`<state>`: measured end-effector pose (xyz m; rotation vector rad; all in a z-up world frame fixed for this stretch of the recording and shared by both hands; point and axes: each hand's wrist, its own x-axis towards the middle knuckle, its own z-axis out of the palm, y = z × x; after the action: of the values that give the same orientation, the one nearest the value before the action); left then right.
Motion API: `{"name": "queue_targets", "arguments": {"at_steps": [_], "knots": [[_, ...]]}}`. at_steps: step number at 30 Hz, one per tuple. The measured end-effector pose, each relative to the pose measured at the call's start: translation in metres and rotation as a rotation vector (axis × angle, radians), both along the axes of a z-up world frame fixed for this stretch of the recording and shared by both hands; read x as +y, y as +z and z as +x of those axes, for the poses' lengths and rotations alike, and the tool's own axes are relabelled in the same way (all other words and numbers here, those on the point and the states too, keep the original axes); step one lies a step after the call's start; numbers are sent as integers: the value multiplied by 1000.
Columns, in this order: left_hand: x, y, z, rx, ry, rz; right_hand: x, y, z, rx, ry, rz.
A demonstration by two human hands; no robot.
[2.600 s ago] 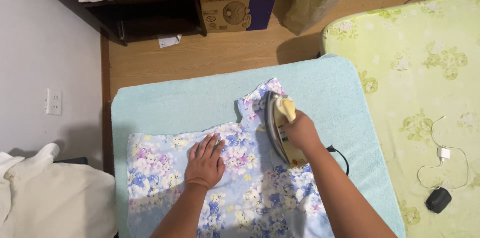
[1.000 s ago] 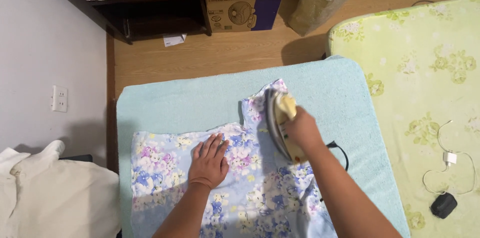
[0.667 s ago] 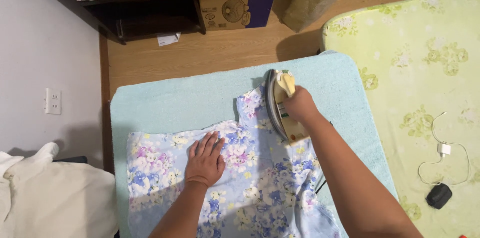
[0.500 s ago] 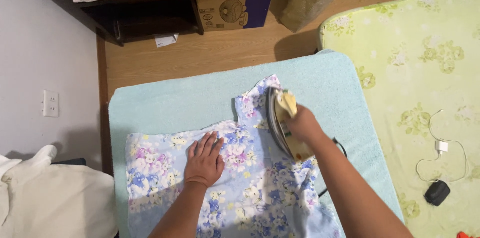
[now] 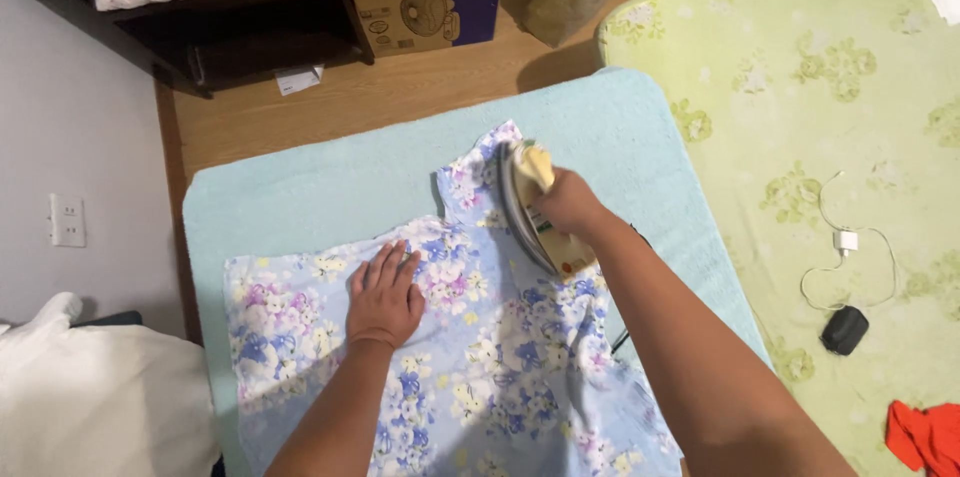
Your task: The person irons and folds a blue shirt with a floral pattern.
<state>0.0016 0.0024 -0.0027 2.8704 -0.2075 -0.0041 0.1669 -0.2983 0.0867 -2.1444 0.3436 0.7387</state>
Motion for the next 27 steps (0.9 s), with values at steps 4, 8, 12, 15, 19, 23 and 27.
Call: {"name": "queue_targets", "arguments": {"at_steps": [4,8,12,15,19,23,27], "knots": [[1,-4,-3,-45,-21,12,-10,3,-37,103,141,-32],[-1,-2,-4,-60,-13,9,-3,42,-74,105,444,-176],[-1,-4,-4,-77,-11,-6,5,60,-92,34,684,-303],[0,-7,-3,-90,-17,-7,11,57,-93,14,683,-339],[1,-8,-2,-62,-22,-13,19,58,-90,-3,577,-355],[-2,12,27,-47,6,-57,21,59,-85,-136,631,-339],[-6,18,83,30,167,-85,22,72,-87,-193,825,-337]]}}
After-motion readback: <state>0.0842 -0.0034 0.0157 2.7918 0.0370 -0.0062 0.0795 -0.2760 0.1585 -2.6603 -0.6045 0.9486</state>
